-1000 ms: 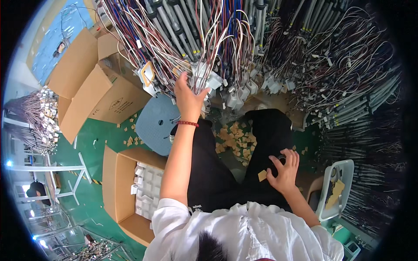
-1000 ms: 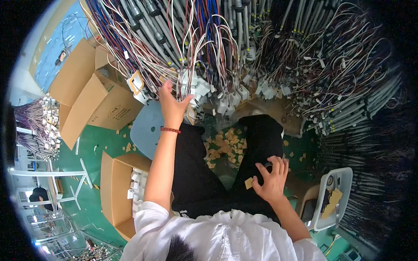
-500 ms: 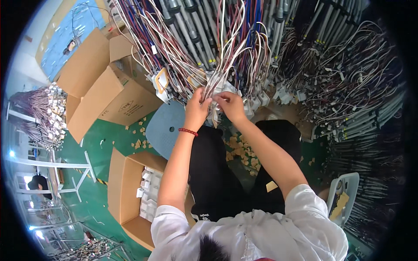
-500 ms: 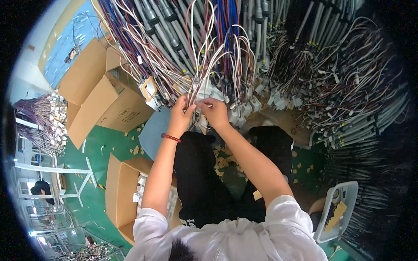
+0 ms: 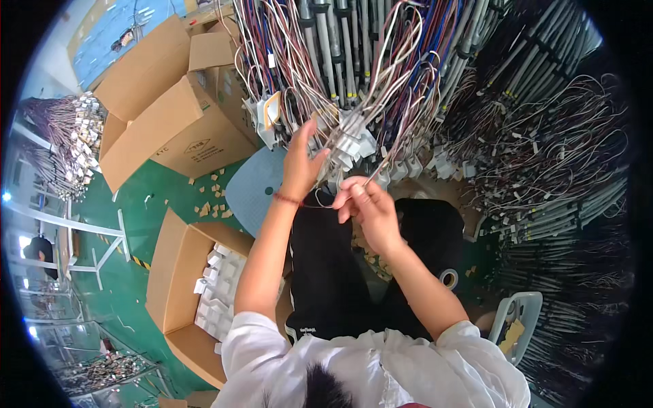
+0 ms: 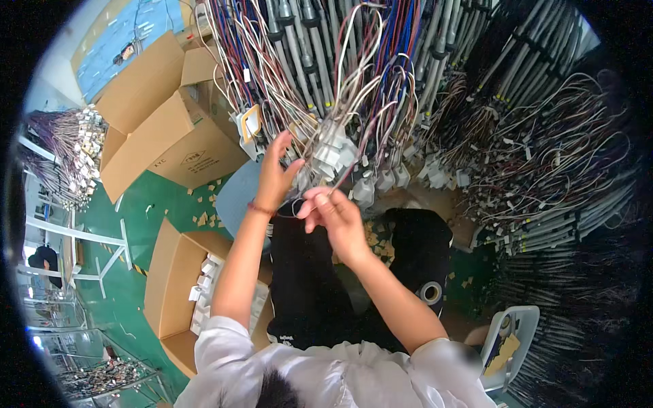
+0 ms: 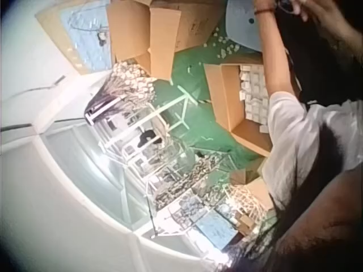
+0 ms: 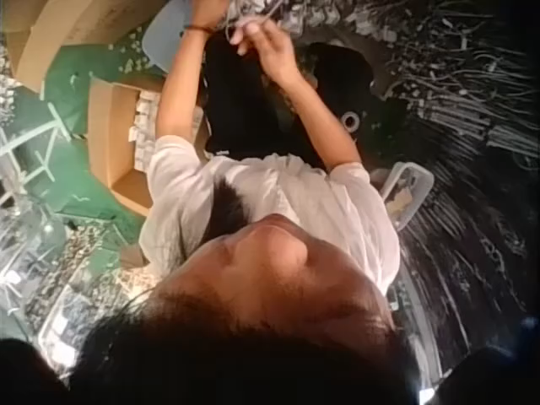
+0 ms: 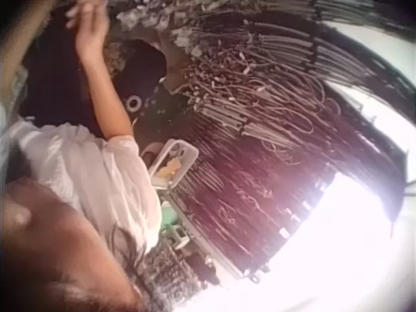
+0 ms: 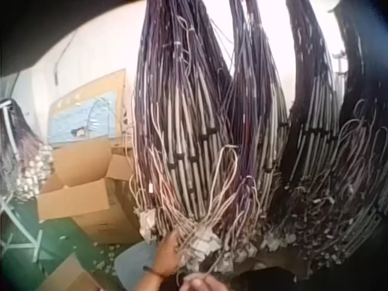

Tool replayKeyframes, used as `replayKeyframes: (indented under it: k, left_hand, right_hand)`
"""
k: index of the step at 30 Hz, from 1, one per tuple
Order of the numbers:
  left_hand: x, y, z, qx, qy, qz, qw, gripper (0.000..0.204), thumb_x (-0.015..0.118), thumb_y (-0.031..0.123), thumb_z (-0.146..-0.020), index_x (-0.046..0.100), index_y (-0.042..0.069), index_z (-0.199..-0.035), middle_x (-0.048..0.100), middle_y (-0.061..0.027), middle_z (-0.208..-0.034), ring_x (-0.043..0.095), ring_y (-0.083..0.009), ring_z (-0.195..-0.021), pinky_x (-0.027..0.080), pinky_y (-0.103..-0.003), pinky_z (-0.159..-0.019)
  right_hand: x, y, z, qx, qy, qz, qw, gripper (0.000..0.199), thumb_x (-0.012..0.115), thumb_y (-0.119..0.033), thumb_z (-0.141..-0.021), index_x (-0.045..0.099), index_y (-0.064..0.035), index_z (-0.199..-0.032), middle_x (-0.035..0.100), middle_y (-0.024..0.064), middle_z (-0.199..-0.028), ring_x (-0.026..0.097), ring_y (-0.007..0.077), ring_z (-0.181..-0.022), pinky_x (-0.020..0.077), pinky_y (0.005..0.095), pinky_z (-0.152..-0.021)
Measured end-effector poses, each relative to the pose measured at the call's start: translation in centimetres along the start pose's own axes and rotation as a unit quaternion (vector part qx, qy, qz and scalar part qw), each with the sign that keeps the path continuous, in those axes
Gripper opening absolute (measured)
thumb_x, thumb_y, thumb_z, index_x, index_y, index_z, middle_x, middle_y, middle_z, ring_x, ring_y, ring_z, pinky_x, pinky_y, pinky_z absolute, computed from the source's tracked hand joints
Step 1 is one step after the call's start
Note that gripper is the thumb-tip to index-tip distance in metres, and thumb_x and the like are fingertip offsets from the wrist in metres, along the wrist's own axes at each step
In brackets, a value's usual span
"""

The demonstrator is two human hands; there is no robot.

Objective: Applying foam pads and securing them with tape to wire harness connectors.

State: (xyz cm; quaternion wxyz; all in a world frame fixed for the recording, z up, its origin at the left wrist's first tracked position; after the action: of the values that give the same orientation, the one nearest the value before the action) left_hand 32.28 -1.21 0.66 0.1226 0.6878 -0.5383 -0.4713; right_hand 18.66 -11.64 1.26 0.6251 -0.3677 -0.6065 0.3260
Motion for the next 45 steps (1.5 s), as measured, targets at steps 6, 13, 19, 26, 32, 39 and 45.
replayKeyframes:
  k: [6, 13, 19, 26, 32, 39, 45]
  left_hand:
    - [0.1, 9.1, 10.4, -0.101, -0.321, 0.033, 0.941, 0.021, 0.048, 0.021, -0.096, 0.06, 0.003, -0.093, 0.064, -0.0126, -0.077, 0.063, -0.0287, -0.071, 0.049, -0.036, -0.066]
    - [-7.4, 8.3, 20.8, -0.263, -0.114, 0.1, 0.953, 0.016, 0.048, 0.016, -0.094, 0.055, 0.004, -0.086, 0.061, -0.0117, -0.073, 0.062, -0.0285, -0.067, 0.047, -0.035, -0.06]
    - [-3.3, 10.9, 23.6, -0.284, -0.087, 0.283, 0.912, 0.026, 0.045, 0.019, -0.097, 0.059, -0.002, -0.088, 0.059, -0.0088, -0.071, 0.057, -0.0165, -0.065, 0.046, -0.031, -0.061]
    - [-9.1, 0.7, 29.6, -0.396, -0.066, 0.402, 0.823, 0.019, 0.054, 0.023, -0.094, 0.062, 0.006, -0.094, 0.06, 0.0001, -0.078, 0.055, -0.0079, -0.068, 0.046, -0.023, -0.059]
    - [-26.9, -20.9, 55.1, -0.629, 0.165, -0.393, 0.65, 0.041, 0.065, 0.023, -0.078, 0.054, 0.002, -0.111, 0.059, -0.0157, -0.108, 0.057, -0.0334, -0.1, 0.045, -0.043, -0.089]
    - [-28.3, -24.7, 59.7, -0.716, 0.138, -0.338, 0.595, 0.081, 0.075, 0.017, -0.071, 0.032, 0.026, -0.139, 0.041, -0.0209, -0.133, 0.047, -0.0352, -0.119, 0.043, -0.044, -0.097]
    - [-28.9, -21.9, 60.3, -0.65, 0.399, -0.1, 0.639, 0.066, 0.071, 0.03, -0.078, 0.04, 0.012, -0.133, 0.055, -0.0065, -0.112, 0.058, -0.0269, -0.104, 0.05, -0.044, -0.084]
  right_hand:
    - [-2.8, -2.8, -0.3, -0.004, 0.044, -0.126, 0.991, 0.022, 0.044, -0.018, -0.099, 0.055, -0.0004, -0.105, 0.058, 0.0068, -0.076, 0.049, 0.0121, -0.057, 0.0428, 0.0269, -0.055]
    - [-5.3, -2.3, 1.6, 0.015, 0.076, -0.185, 0.98, 0.032, 0.045, -0.023, -0.099, 0.05, -0.0031, -0.123, 0.059, 0.0027, -0.095, 0.046, 0.0091, -0.063, 0.0371, 0.0221, -0.056]
    - [5.8, 2.9, 10.8, 0.083, -0.142, 0.32, 0.933, 0.019, 0.054, -0.008, -0.092, 0.064, 0.0025, -0.105, 0.055, 0.0071, -0.107, 0.054, 0.0107, -0.077, 0.0445, 0.0228, -0.064]
    - [0.8, 2.3, 11.4, 0.153, 0.035, 0.276, 0.948, 0.024, 0.052, -0.016, -0.096, 0.062, 0.0042, -0.089, 0.065, 0.0123, -0.088, 0.061, 0.0127, -0.066, 0.0518, 0.0252, -0.062]
    - [-1.8, 3.9, 12.5, 0.264, 0.072, 0.175, 0.946, 0.013, 0.06, -0.008, -0.09, 0.06, 0.0013, -0.098, 0.066, 0.013, -0.091, 0.061, 0.012, -0.067, 0.0543, 0.0255, -0.066]
    - [-1.7, 3.7, 11.5, 0.227, 0.103, 0.276, 0.928, 0.017, 0.069, -0.007, -0.082, 0.06, 0.0009, -0.095, 0.067, 0.0126, -0.087, 0.062, 0.0128, -0.066, 0.0522, 0.0239, -0.064]
    - [-0.2, 3.6, 10.2, 0.204, 0.099, 0.277, 0.934, 0.017, 0.07, -0.003, -0.081, 0.059, 0.0006, -0.094, 0.067, 0.0133, -0.087, 0.063, 0.0153, -0.07, 0.0531, 0.024, -0.064]
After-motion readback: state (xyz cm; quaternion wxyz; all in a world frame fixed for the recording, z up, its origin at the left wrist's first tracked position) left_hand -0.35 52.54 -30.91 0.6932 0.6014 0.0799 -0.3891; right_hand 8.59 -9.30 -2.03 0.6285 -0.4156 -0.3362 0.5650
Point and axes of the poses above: each hand's wrist, its own z-axis away from the middle knuckle, its own x-axis out of the palm, y = z × x, the point moved 8 cm from there along -z, towards the middle knuckle
